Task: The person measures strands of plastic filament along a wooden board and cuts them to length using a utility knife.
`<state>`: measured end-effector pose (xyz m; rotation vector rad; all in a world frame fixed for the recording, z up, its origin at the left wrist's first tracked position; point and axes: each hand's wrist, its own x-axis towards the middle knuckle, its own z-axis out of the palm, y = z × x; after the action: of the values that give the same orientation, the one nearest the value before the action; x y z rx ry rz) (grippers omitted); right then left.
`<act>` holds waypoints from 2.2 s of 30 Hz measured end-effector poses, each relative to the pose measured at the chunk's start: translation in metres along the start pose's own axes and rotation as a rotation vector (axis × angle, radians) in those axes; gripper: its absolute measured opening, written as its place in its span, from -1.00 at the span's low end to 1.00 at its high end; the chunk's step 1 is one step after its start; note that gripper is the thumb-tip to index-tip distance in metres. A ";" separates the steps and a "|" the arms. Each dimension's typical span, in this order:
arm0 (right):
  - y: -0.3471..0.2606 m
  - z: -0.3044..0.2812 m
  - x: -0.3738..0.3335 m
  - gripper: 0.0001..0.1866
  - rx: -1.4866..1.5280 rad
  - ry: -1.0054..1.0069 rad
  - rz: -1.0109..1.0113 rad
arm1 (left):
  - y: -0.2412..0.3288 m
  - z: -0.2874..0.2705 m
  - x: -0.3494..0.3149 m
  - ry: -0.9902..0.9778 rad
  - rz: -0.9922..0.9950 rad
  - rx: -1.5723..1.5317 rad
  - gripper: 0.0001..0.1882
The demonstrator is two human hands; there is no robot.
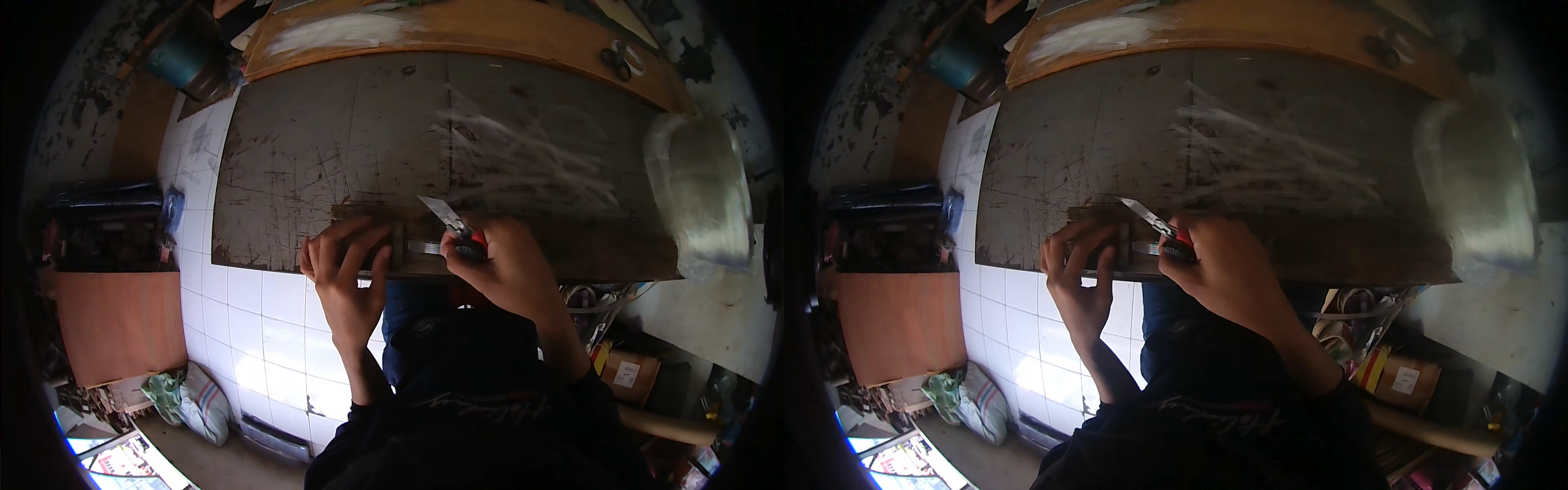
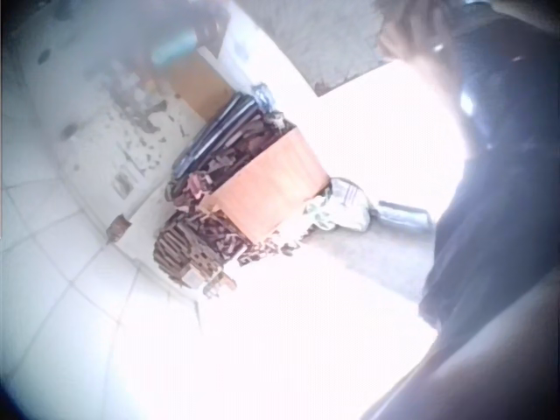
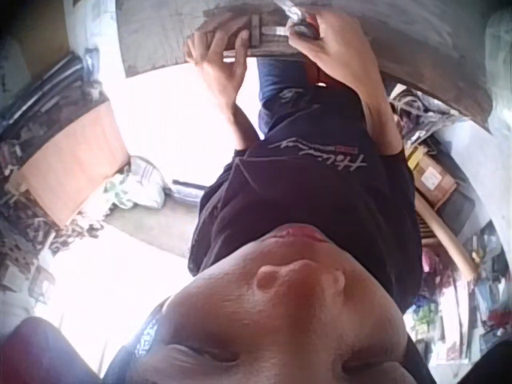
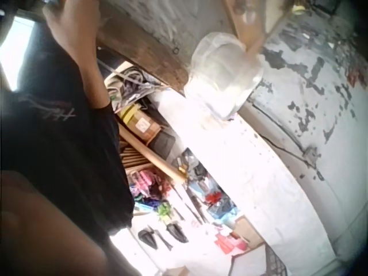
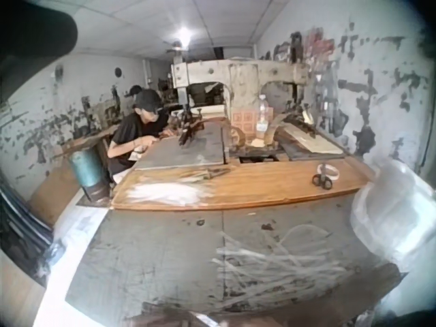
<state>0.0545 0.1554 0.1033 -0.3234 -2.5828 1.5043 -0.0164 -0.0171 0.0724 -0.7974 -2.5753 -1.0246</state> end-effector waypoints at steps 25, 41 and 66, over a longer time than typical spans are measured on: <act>-0.005 0.014 0.008 -0.75 -0.170 0.036 0.145 | -0.009 0.005 0.000 -0.119 0.025 0.015 -0.69; -0.011 0.009 0.014 -0.69 -0.226 -0.068 0.204 | -0.010 0.008 -0.003 -0.096 0.050 0.045 -0.71; 0.019 -0.099 -0.038 -0.62 -0.268 -0.038 0.324 | 0.017 0.009 -0.015 0.039 0.375 0.505 -0.89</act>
<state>0.1153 0.2378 0.1352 -0.7837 -2.8735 1.2517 0.0050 -0.0066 0.0688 -1.0378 -2.3593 -0.2600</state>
